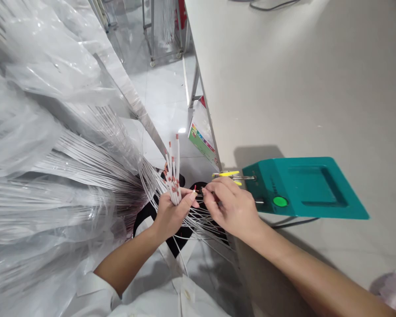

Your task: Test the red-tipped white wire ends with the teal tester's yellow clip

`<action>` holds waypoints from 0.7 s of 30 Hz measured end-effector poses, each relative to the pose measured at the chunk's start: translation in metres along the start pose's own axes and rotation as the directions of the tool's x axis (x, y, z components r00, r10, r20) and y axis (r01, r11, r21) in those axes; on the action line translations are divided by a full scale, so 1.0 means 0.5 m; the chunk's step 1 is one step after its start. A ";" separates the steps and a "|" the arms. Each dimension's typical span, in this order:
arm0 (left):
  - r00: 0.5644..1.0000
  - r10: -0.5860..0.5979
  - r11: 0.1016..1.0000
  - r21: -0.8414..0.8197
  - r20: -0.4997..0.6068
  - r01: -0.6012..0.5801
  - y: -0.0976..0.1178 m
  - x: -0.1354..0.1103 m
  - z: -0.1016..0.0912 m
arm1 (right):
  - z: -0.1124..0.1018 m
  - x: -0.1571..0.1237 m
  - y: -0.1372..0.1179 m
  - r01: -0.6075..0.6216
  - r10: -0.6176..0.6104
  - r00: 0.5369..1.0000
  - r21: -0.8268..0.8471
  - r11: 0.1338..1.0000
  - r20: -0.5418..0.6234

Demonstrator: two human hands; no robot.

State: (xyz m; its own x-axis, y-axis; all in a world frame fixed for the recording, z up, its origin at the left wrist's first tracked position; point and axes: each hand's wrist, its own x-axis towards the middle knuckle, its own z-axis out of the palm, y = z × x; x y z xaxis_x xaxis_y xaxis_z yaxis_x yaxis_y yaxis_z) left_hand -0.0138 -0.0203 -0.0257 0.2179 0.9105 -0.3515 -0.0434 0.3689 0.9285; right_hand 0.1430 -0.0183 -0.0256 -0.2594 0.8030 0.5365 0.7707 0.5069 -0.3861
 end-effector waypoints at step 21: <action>1.000 -0.009 0.950 0.313 -0.023 0.016 0.015 0.010 -0.011 | -0.027 0.014 -0.004 0.162 -0.154 0.962 -0.017 0.987 0.226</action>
State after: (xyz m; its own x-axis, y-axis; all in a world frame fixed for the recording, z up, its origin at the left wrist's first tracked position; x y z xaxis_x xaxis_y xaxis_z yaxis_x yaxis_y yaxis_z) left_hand -0.0184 -0.0122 -0.0213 0.1956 0.9110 -0.3630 0.2677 0.3065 0.9135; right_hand 0.1476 -0.0182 -0.0109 -0.4999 0.7653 0.4056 0.7281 0.6249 -0.2817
